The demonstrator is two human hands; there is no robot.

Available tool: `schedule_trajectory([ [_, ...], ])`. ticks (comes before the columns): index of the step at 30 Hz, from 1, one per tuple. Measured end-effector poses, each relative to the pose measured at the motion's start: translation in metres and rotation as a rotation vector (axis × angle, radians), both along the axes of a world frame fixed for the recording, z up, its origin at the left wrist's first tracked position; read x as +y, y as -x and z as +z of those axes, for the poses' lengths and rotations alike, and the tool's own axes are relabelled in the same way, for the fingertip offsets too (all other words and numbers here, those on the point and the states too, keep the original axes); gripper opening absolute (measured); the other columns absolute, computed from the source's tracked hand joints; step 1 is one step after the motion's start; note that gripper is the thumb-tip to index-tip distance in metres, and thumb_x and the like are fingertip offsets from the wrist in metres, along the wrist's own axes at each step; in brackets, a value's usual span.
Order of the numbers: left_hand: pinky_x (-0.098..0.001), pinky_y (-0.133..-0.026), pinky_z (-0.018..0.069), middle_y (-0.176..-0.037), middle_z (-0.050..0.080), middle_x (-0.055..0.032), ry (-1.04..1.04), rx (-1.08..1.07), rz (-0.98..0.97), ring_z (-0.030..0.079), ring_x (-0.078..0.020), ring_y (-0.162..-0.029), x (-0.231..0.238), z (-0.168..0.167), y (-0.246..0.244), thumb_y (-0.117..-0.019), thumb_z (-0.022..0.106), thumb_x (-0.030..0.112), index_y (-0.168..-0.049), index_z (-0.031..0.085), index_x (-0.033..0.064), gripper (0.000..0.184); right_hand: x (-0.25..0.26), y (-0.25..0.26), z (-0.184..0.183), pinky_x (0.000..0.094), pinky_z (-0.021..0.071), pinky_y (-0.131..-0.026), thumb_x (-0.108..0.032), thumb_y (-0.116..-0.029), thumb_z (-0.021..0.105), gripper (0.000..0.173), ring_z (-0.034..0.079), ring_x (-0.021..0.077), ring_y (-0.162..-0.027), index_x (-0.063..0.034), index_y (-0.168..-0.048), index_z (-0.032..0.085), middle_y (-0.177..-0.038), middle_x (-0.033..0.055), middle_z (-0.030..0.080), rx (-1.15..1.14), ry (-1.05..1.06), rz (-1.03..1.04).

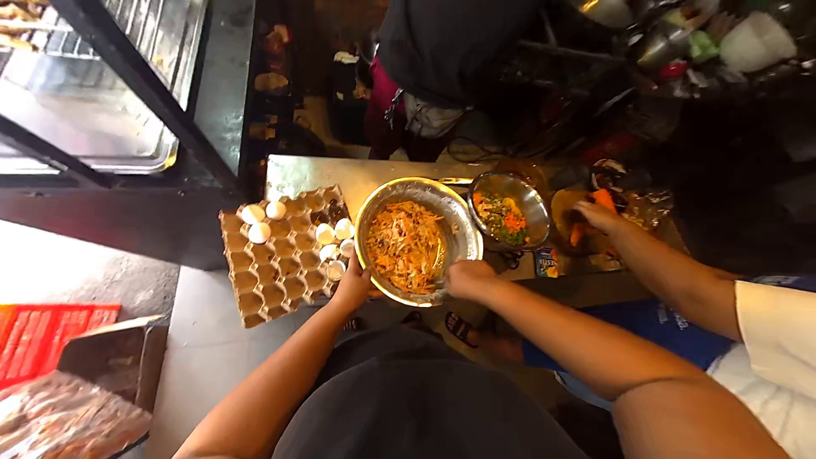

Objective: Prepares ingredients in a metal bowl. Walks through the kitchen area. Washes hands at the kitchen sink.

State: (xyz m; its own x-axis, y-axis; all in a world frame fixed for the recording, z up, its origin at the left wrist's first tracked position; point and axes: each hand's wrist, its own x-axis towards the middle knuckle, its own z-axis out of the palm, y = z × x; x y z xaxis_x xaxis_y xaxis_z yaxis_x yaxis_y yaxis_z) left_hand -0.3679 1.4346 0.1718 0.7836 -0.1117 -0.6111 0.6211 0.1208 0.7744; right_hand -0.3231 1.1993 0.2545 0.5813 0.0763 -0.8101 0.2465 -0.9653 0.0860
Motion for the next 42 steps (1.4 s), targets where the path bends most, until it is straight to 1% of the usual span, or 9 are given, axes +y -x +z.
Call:
schedule_trajectory([
  [5,-0.0368,-0.073,0.0655,-0.118,0.063,-0.0205,-0.007,0.021,-0.009,0.075,-0.0214,-0.082,0.001,0.010,0.000,-0.1119,0.033,0.009,-0.162,-0.003,0.0150,0.062,0.009,-0.010,-0.021,0.0609,0.0404,-0.108,-0.039,-0.1125,0.039,0.054,0.059,0.0403,-0.126,0.0058,-0.122,0.068,-0.129,0.0284,0.064,0.062,-0.330,-0.327],
  [10,-0.0390,-0.075,0.0652,-0.111,0.065,-0.0214,0.001,0.002,0.008,0.075,-0.0236,-0.080,0.002,0.005,0.005,-0.1116,0.035,0.008,-0.163,-0.005,0.0201,0.066,-0.004,-0.035,-0.010,0.0655,0.0465,-0.098,-0.041,-0.1106,0.045,0.050,0.065,0.0419,-0.114,-0.0003,-0.113,0.074,-0.117,0.0249,0.070,-0.102,-0.243,-0.247],
  [16,-0.0387,-0.073,0.0647,-0.109,0.064,-0.0220,0.031,0.003,0.032,0.074,-0.0236,-0.077,0.000,0.003,0.005,-0.1119,0.035,0.009,-0.163,-0.005,0.0219,0.067,-0.028,-0.078,0.028,0.0695,0.0448,-0.095,-0.037,-0.1106,0.048,0.048,0.065,0.0444,-0.109,0.0013,-0.101,0.075,-0.108,0.0256,0.071,-0.222,-0.248,-0.207],
  [20,-0.0395,-0.073,0.0647,-0.110,0.063,-0.0219,0.024,0.002,0.034,0.074,-0.0239,-0.078,0.001,0.002,0.006,-0.1117,0.036,0.009,-0.163,-0.006,0.0223,0.068,-0.005,-0.079,0.084,0.0692,0.0487,-0.089,-0.040,-0.1073,0.052,0.045,0.065,0.0443,-0.114,-0.0017,-0.102,0.075,-0.113,0.0244,0.071,-0.322,0.079,-0.020],
  [22,-0.0400,-0.073,0.0648,-0.110,0.063,-0.0220,0.020,0.002,0.038,0.074,-0.0246,-0.078,0.001,-0.001,0.006,-0.1116,0.036,0.009,-0.164,-0.005,0.0227,0.068,0.003,-0.072,0.074,0.0699,0.0503,-0.082,-0.030,-0.1016,0.062,0.037,0.067,0.0470,-0.107,0.0042,-0.094,0.072,-0.108,0.0276,0.070,-0.365,0.210,0.031],
  [25,-0.0400,-0.073,0.0648,-0.107,0.064,-0.0212,0.033,-0.005,0.037,0.074,-0.0247,-0.077,0.000,-0.002,0.006,-0.1117,0.036,0.010,-0.164,-0.006,0.0225,0.068,-0.007,-0.061,0.027,0.0668,0.0530,-0.083,-0.004,-0.0981,0.058,0.018,0.068,0.0473,-0.106,0.0094,-0.101,0.070,-0.112,0.0277,0.069,-0.312,0.281,0.132],
  [30,-0.0396,-0.074,0.0644,-0.111,0.063,-0.0216,0.037,0.003,0.049,0.074,-0.0246,-0.079,0.001,0.001,0.008,-0.1118,0.037,0.010,-0.164,-0.002,0.0223,0.066,-0.031,-0.032,-0.014,0.0629,0.0561,-0.079,-0.025,-0.1026,0.058,0.030,0.071,0.0407,-0.095,-0.0022,-0.094,0.075,-0.099,0.0194,0.073,-0.280,0.109,0.335],
  [37,-0.0401,-0.075,0.0657,-0.123,0.064,-0.0229,0.014,0.022,0.014,0.076,-0.0251,-0.085,0.002,0.000,0.002,-0.1115,0.036,0.010,-0.163,-0.009,0.0247,0.070,0.018,0.003,-0.022,0.0653,0.0475,-0.101,-0.041,-0.1098,0.042,0.049,0.062,0.0421,-0.125,-0.0026,-0.121,0.071,-0.128,0.0232,0.068,-0.128,-0.027,-0.066],
  [42,-0.0445,-0.081,0.0647,-0.131,0.060,-0.0251,0.044,0.003,-0.009,0.075,-0.0283,-0.093,0.007,0.005,0.002,-0.1113,0.036,0.010,-0.163,-0.009,0.0198,0.069,-0.003,-0.015,-0.043,0.0605,0.0481,-0.097,-0.042,-0.1082,0.052,0.046,0.067,0.0359,-0.106,-0.0019,-0.107,0.076,-0.109,0.0209,0.072,-0.125,-0.361,-0.396],
])
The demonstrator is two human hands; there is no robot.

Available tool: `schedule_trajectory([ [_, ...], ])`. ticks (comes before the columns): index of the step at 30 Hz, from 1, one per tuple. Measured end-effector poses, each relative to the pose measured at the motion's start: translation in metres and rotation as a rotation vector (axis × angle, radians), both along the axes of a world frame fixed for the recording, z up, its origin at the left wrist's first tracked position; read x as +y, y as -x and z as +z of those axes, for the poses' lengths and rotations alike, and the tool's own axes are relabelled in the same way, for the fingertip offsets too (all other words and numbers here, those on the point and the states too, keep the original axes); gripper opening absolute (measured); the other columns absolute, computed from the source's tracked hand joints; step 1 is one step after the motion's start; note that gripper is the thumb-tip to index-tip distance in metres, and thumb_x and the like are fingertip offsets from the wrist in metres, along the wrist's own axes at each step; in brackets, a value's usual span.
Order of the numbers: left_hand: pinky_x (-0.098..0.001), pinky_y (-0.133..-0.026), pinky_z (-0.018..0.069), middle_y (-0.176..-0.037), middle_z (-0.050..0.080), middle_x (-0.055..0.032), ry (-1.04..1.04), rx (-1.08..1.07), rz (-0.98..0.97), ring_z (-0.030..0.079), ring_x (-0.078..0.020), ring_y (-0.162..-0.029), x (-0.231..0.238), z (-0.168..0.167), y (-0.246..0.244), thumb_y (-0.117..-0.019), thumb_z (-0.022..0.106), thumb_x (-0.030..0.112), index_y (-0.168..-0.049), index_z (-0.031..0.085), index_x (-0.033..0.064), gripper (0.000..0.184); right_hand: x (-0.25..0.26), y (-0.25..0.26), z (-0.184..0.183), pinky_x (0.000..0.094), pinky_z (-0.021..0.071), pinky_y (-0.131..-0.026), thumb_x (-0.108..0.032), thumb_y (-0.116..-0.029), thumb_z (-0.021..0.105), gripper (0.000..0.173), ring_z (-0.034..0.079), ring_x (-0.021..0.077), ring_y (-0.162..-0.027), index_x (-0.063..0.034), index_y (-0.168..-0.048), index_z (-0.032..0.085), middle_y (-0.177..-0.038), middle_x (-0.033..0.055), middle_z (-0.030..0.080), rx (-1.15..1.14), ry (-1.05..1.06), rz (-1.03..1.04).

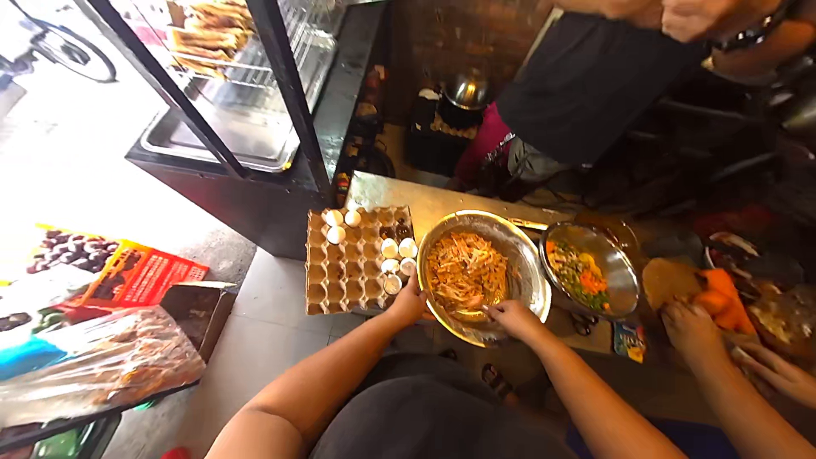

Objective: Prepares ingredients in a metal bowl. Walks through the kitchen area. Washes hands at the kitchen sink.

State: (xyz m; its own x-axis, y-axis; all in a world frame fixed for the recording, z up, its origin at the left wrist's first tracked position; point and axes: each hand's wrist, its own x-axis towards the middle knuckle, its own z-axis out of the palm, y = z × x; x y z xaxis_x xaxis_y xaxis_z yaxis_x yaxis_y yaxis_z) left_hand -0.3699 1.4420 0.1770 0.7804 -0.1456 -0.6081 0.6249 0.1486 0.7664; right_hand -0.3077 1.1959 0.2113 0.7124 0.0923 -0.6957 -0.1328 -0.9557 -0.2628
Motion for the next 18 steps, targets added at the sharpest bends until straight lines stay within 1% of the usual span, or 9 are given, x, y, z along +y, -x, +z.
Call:
schedule_trajectory([
  [2,-0.0447,-0.080,0.0648,-0.130,0.060,-0.0251,0.008,0.000,0.008,0.076,-0.0285,-0.092,0.000,0.001,0.000,-0.1114,0.035,0.010,-0.163,-0.009,0.0207,0.069,-0.007,-0.011,0.015,0.0558,0.0477,-0.092,-0.037,-0.1088,0.054,0.045,0.065,0.0326,-0.097,0.0029,-0.102,0.074,-0.102,0.0216,0.071,-0.045,-0.107,-0.049],
  [3,-0.0446,-0.079,0.0647,-0.130,0.060,-0.0252,0.012,-0.001,0.011,0.075,-0.0286,-0.092,-0.001,0.001,0.000,-0.1112,0.035,0.009,-0.163,-0.009,0.0210,0.069,-0.008,-0.018,0.028,0.0550,0.0476,-0.092,-0.036,-0.1091,0.053,0.045,0.064,0.0323,-0.096,0.0037,-0.103,0.074,-0.103,0.0220,0.070,-0.067,-0.119,-0.056],
  [6,-0.0445,-0.079,0.0648,-0.133,0.059,-0.0249,0.035,-0.004,0.014,0.075,-0.0286,-0.093,-0.002,0.002,0.003,-0.1111,0.034,0.008,-0.163,-0.009,0.0204,0.069,-0.011,-0.043,0.064,0.0569,0.0458,-0.096,-0.038,-0.1109,0.048,0.048,0.064,0.0345,-0.103,0.0029,-0.107,0.073,-0.110,0.0237,0.070,-0.046,-0.009,0.001],
  [9,-0.0444,-0.079,0.0647,-0.128,0.061,-0.0245,0.031,-0.018,0.005,0.075,-0.0282,-0.092,-0.003,0.001,0.003,-0.1110,0.035,0.008,-0.163,-0.008,0.0202,0.068,-0.012,-0.058,0.090,0.0508,0.0436,-0.088,-0.036,-0.1127,0.043,0.048,0.057,0.0287,-0.093,0.0024,-0.106,0.071,-0.105,0.0209,0.066,0.002,0.074,0.110],
  [12,-0.0433,-0.080,0.0649,-0.126,0.061,-0.0245,0.023,-0.017,-0.001,0.075,-0.0278,-0.092,-0.002,0.000,0.004,-0.1110,0.035,0.008,-0.163,-0.008,0.0192,0.069,-0.008,-0.057,0.113,0.0602,0.0417,-0.100,-0.037,-0.1129,0.041,0.051,0.061,0.0377,-0.112,0.0024,-0.108,0.072,-0.115,0.0256,0.067,0.032,0.200,0.252],
  [14,-0.0416,-0.081,0.0649,-0.127,0.061,-0.0242,0.004,-0.006,-0.004,0.076,-0.0262,-0.091,-0.002,0.000,0.004,-0.1115,0.036,0.010,-0.163,-0.007,0.0179,0.067,-0.004,-0.049,0.114,0.0653,0.0399,-0.104,-0.042,-0.1106,0.046,0.051,0.060,0.0427,-0.121,0.0020,-0.114,0.073,-0.121,0.0272,0.067,0.093,0.340,0.366],
  [15,-0.0408,-0.080,0.0648,-0.125,0.062,-0.0234,-0.009,0.000,-0.007,0.075,-0.0252,-0.090,-0.002,-0.001,0.004,-0.1118,0.035,0.011,-0.163,-0.005,0.0175,0.066,-0.005,-0.045,0.107,0.0673,0.0402,-0.104,-0.044,-0.1088,0.050,0.052,0.060,0.0444,-0.122,0.0021,-0.115,0.073,-0.122,0.0276,0.068,0.130,0.386,0.420],
  [17,-0.0400,-0.080,0.0650,-0.121,0.064,-0.0226,-0.032,-0.003,-0.015,0.076,-0.0243,-0.087,-0.003,-0.005,0.003,-0.1118,0.036,0.011,-0.164,-0.002,0.0181,0.065,-0.012,-0.033,0.085,0.0694,0.0408,-0.103,-0.042,-0.1080,0.051,0.050,0.061,0.0456,-0.121,0.0022,-0.115,0.073,-0.121,0.0275,0.068,0.206,0.377,0.473],
  [18,-0.0403,-0.079,0.0649,-0.119,0.064,-0.0224,-0.034,-0.009,-0.018,0.075,-0.0244,-0.086,-0.004,-0.006,0.003,-0.1119,0.036,0.011,-0.164,-0.002,0.0187,0.064,-0.014,-0.027,0.077,0.0690,0.0401,-0.104,-0.041,-0.1098,0.048,0.050,0.061,0.0451,-0.121,0.0025,-0.116,0.072,-0.122,0.0274,0.068,0.250,0.329,0.472],
])
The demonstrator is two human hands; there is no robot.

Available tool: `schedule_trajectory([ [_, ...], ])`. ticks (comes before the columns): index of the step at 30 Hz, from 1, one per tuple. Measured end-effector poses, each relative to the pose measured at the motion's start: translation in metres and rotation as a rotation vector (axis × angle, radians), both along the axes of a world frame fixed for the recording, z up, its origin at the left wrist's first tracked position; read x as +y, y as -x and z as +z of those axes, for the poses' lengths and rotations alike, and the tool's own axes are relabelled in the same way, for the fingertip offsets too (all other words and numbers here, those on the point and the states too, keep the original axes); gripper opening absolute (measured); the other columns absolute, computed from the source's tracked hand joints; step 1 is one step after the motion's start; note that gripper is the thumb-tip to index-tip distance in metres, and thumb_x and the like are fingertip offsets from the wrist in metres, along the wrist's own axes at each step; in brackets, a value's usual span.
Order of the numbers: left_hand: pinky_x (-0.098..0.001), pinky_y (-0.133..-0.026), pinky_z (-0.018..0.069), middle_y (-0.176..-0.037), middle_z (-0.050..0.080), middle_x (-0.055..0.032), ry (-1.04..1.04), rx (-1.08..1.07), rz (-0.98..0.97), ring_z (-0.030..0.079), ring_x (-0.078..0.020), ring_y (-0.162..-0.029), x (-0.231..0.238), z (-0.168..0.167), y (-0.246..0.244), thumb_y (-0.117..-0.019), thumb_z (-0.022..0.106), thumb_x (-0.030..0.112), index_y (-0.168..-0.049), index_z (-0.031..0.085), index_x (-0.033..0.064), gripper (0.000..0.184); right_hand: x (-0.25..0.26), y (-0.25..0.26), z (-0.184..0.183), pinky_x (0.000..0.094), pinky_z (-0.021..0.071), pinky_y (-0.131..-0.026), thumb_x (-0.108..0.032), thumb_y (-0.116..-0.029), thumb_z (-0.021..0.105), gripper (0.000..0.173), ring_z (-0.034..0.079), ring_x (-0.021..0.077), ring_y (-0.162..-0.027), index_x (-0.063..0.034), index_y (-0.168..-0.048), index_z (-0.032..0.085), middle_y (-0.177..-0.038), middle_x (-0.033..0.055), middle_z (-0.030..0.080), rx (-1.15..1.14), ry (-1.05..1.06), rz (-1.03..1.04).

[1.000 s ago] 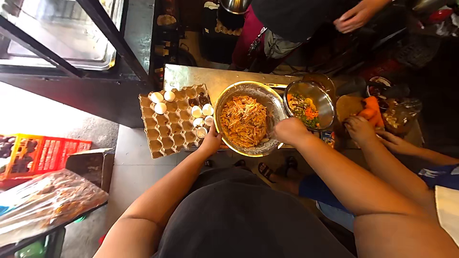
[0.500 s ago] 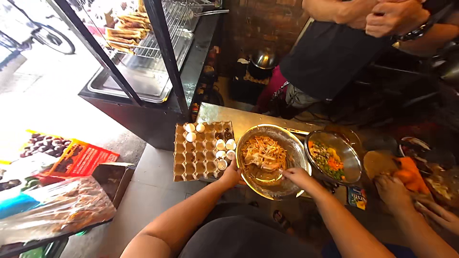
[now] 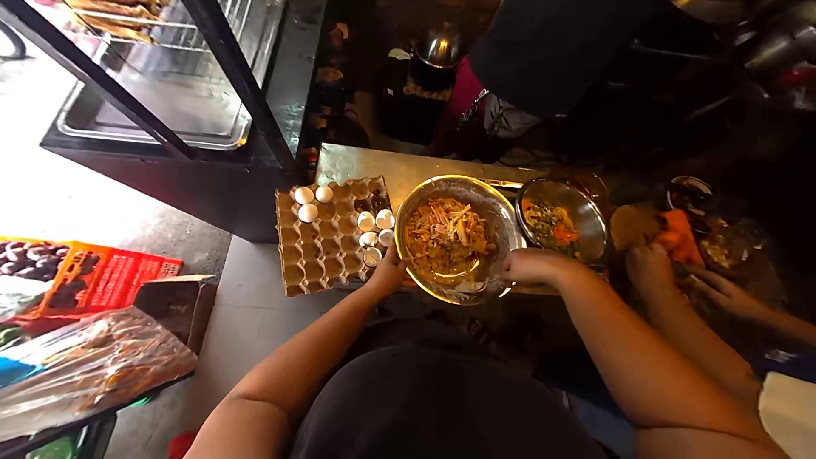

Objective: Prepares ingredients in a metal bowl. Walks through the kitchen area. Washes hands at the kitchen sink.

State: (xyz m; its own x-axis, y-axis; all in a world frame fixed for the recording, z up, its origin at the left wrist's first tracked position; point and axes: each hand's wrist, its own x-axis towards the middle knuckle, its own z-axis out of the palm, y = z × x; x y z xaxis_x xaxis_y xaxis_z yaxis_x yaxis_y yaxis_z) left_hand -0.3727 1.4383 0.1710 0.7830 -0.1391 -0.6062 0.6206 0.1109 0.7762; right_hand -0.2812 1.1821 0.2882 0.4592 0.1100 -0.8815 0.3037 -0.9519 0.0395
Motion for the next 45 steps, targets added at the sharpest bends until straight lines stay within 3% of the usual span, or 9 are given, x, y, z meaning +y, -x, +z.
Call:
schedule_trajectory([
  [6,-0.0425,-0.078,0.0646,-0.116,0.064,-0.0245,0.035,0.002,0.032,0.075,-0.0270,-0.085,0.001,-0.005,0.000,-0.1116,0.035,0.010,-0.164,-0.004,0.0222,0.066,0.019,0.027,-0.052,0.0472,0.0450,-0.084,-0.038,-0.1130,0.040,0.048,0.056,0.0238,-0.086,-0.0010,-0.109,0.071,-0.097,0.0153,0.064,-0.001,-0.338,-0.273],
  [9,-0.0415,-0.079,0.0646,-0.117,0.065,-0.0244,0.027,0.006,0.025,0.075,-0.0264,-0.085,0.001,-0.002,-0.001,-0.1118,0.035,0.010,-0.164,-0.005,0.0214,0.066,0.029,0.024,-0.069,0.0557,0.0457,-0.099,-0.039,-0.1130,0.039,0.050,0.064,0.0322,-0.107,-0.0007,-0.111,0.072,-0.112,0.0201,0.069,-0.127,-0.367,-0.372],
  [12,-0.0403,-0.080,0.0645,-0.114,0.065,-0.0226,0.044,0.009,0.026,0.075,-0.0252,-0.085,0.004,0.003,-0.002,-0.1122,0.034,0.010,-0.163,-0.005,0.0220,0.065,0.023,0.017,-0.041,0.0615,0.0457,-0.098,-0.039,-0.1124,0.041,0.050,0.065,0.0371,-0.109,-0.0007,-0.108,0.073,-0.110,0.0215,0.070,-0.257,-0.323,-0.332],
  [16,-0.0410,-0.078,0.0645,-0.114,0.065,-0.0228,0.058,0.010,0.038,0.075,-0.0259,-0.084,0.002,0.001,0.001,-0.1123,0.035,0.012,-0.164,-0.004,0.0240,0.065,0.016,0.023,0.009,0.0654,0.0469,-0.097,-0.045,-0.1078,0.050,0.046,0.064,0.0407,-0.120,-0.0070,-0.114,0.075,-0.121,0.0207,0.071,-0.338,0.064,-0.114],
  [21,-0.0409,-0.078,0.0653,-0.114,0.065,-0.0246,0.061,-0.008,0.031,0.076,-0.0267,-0.083,0.001,-0.001,0.001,-0.1122,0.035,0.011,-0.163,-0.007,0.0230,0.067,0.024,0.035,-0.033,0.0688,0.0453,-0.101,-0.043,-0.1051,0.054,0.045,0.061,0.0432,-0.126,-0.0060,-0.121,0.073,-0.131,0.0236,0.067,-0.232,0.073,-0.116],
  [29,-0.0413,-0.078,0.0644,-0.116,0.065,-0.0238,0.066,0.007,0.033,0.076,-0.0261,-0.084,0.000,0.000,0.001,-0.1122,0.035,0.012,-0.163,-0.006,0.0248,0.067,0.078,0.052,-0.080,0.0582,0.0500,-0.099,-0.046,-0.1106,0.041,0.052,0.067,0.0353,-0.119,-0.0046,-0.117,0.072,-0.120,0.0186,0.072,-0.427,-0.152,-0.319],
  [36,-0.0415,-0.079,0.0642,-0.117,0.064,-0.0240,0.060,-0.013,0.013,0.075,-0.0262,-0.086,0.003,-0.002,0.001,-0.1118,0.037,0.011,-0.164,-0.004,0.0222,0.067,0.024,0.023,-0.032,0.0691,0.0467,-0.093,-0.044,-0.1100,0.047,0.050,0.067,0.0426,-0.106,-0.0028,-0.108,0.075,-0.106,0.0231,0.072,-0.505,-0.352,-0.469],
  [42,-0.0424,-0.079,0.0641,-0.114,0.064,-0.0236,0.060,-0.011,0.011,0.075,-0.0266,-0.085,0.003,0.002,0.000,-0.1118,0.037,0.011,-0.163,-0.006,0.0239,0.069,-0.014,-0.011,-0.011,0.0585,0.0449,-0.075,-0.041,-0.1105,0.047,0.049,0.058,0.0337,-0.080,-0.0039,-0.095,0.075,-0.086,0.0196,0.064,-0.552,-0.404,-0.535],
  [45,-0.0421,-0.079,0.0641,-0.114,0.065,-0.0235,0.063,-0.005,0.019,0.075,-0.0260,-0.085,0.003,-0.001,0.000,-0.1118,0.038,0.011,-0.163,-0.007,0.0234,0.069,-0.007,-0.011,0.005,0.0652,0.0450,-0.077,-0.039,-0.1110,0.047,0.047,0.062,0.0408,-0.089,-0.0045,-0.096,0.075,-0.094,0.0242,0.067,-0.592,-0.378,-0.521],
])
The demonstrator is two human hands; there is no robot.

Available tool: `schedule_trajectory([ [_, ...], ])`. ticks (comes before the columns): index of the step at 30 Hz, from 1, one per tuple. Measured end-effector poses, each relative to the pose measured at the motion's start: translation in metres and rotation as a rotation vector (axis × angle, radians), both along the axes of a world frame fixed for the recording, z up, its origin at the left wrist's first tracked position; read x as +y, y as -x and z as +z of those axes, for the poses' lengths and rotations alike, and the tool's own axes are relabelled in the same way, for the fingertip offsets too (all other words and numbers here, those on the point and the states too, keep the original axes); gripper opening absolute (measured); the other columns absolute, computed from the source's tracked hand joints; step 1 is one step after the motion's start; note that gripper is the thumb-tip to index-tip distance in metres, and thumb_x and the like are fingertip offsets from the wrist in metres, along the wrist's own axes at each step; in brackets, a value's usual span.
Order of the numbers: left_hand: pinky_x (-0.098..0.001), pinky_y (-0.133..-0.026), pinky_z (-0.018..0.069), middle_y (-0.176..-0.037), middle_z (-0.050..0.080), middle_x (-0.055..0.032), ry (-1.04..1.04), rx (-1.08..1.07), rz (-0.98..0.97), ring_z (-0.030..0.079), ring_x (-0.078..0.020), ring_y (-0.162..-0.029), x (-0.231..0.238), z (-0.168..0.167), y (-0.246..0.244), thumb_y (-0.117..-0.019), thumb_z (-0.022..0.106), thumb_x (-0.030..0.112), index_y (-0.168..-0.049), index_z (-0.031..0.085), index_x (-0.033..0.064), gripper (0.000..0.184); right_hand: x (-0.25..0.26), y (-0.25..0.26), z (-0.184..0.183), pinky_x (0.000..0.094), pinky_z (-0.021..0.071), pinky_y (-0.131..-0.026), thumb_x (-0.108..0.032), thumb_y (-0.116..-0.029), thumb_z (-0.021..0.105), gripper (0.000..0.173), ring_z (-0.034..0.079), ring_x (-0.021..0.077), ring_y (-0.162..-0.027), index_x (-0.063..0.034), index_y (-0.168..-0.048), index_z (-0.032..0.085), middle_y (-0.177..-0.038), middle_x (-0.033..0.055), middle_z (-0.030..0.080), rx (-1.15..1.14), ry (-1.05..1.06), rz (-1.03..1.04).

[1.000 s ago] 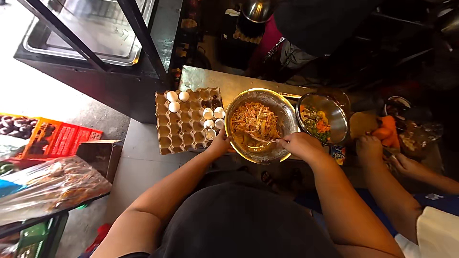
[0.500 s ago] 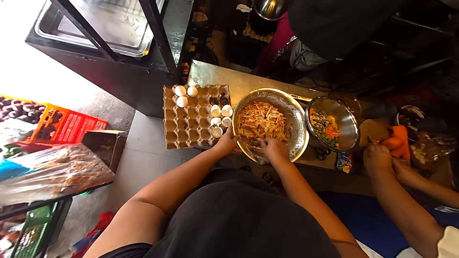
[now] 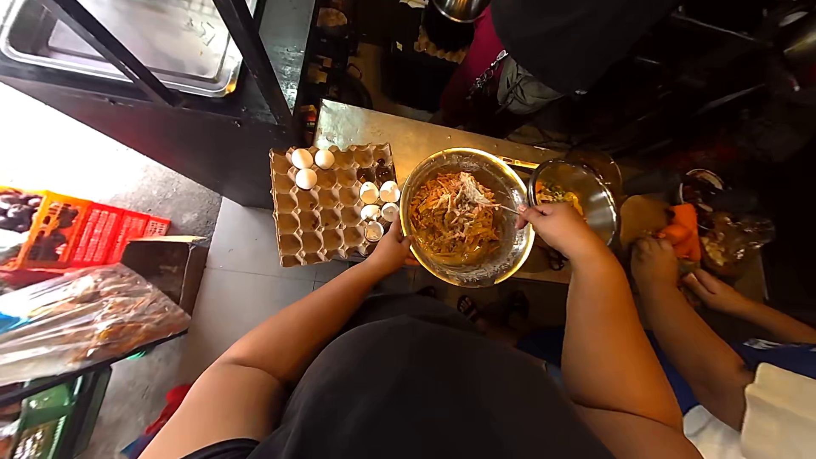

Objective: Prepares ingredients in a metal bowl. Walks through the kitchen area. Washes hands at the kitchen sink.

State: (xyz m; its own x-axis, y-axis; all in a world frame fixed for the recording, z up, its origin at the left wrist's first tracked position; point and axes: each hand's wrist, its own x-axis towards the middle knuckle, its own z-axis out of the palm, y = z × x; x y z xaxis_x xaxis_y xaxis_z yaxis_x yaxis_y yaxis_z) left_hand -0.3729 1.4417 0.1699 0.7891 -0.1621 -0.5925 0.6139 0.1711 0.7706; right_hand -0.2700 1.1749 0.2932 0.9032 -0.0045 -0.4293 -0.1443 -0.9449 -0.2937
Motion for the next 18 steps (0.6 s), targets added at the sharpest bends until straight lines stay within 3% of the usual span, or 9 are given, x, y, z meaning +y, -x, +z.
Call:
schedule_trajectory([
  [2,-0.0426,-0.078,0.0646,-0.114,0.065,-0.0237,-0.002,-0.001,0.009,0.075,-0.0267,-0.083,0.000,-0.004,0.000,-0.1119,0.038,0.012,-0.163,-0.006,0.0239,0.069,0.017,-0.007,0.001,0.0718,0.0448,-0.089,-0.039,-0.1118,0.043,0.049,0.064,0.0479,-0.108,-0.0027,-0.104,0.075,-0.109,0.0282,0.069,0.011,0.098,0.013],
  [4,-0.0439,-0.077,0.0651,-0.114,0.065,-0.0243,-0.007,-0.012,0.008,0.076,-0.0282,-0.083,-0.001,-0.007,0.000,-0.1120,0.037,0.012,-0.164,-0.007,0.0236,0.069,0.042,-0.019,-0.008,0.0726,0.0431,-0.099,-0.040,-0.1119,0.039,0.052,0.060,0.0483,-0.123,-0.0008,-0.116,0.073,-0.123,0.0288,0.067,0.068,0.195,0.037],
  [7,-0.0424,-0.078,0.0644,-0.116,0.064,-0.0235,-0.037,-0.014,-0.001,0.075,-0.0270,-0.084,-0.001,0.004,0.002,-0.1122,0.037,0.013,-0.164,-0.004,0.0233,0.067,0.080,-0.026,-0.026,0.0725,0.0458,-0.095,-0.043,-0.1098,0.042,0.051,0.063,0.0467,-0.120,-0.0026,-0.115,0.074,-0.122,0.0265,0.069,0.097,0.239,0.114],
  [9,-0.0412,-0.077,0.0642,-0.116,0.064,-0.0231,-0.042,-0.012,-0.001,0.075,-0.0260,-0.082,0.000,0.007,0.003,-0.1123,0.037,0.013,-0.164,-0.003,0.0236,0.066,0.100,-0.019,-0.032,0.0697,0.0491,-0.093,-0.042,-0.1098,0.043,0.048,0.065,0.0437,-0.118,-0.0061,-0.114,0.075,-0.122,0.0229,0.071,0.136,0.333,0.267],
  [12,-0.0418,-0.077,0.0643,-0.115,0.064,-0.0229,-0.039,0.000,0.001,0.075,-0.0263,-0.083,0.000,0.008,0.004,-0.1122,0.037,0.012,-0.164,-0.002,0.0236,0.066,0.099,0.002,-0.029,0.0666,0.0516,-0.088,-0.038,-0.1103,0.044,0.047,0.068,0.0434,-0.113,-0.0024,-0.107,0.075,-0.115,0.0232,0.072,0.148,0.472,0.499],
  [16,-0.0432,-0.078,0.0647,-0.117,0.065,-0.0239,-0.026,-0.012,0.006,0.075,-0.0280,-0.085,0.001,0.002,0.002,-0.1119,0.038,0.012,-0.164,-0.004,0.0243,0.068,0.066,0.000,0.013,0.0687,0.0525,-0.079,-0.035,-0.1082,0.050,0.044,0.069,0.0463,-0.103,-0.0001,-0.098,0.074,-0.105,0.0254,0.072,0.091,0.594,0.533],
  [18,-0.0439,-0.077,0.0649,-0.117,0.065,-0.0239,-0.021,-0.010,0.009,0.076,-0.0283,-0.085,0.001,-0.004,0.001,-0.1118,0.038,0.012,-0.164,-0.004,0.0241,0.068,0.055,-0.015,0.036,0.0718,0.0500,-0.082,-0.040,-0.1099,0.046,0.048,0.067,0.0502,-0.108,-0.0009,-0.106,0.073,-0.109,0.0287,0.070,0.054,0.591,0.430],
])
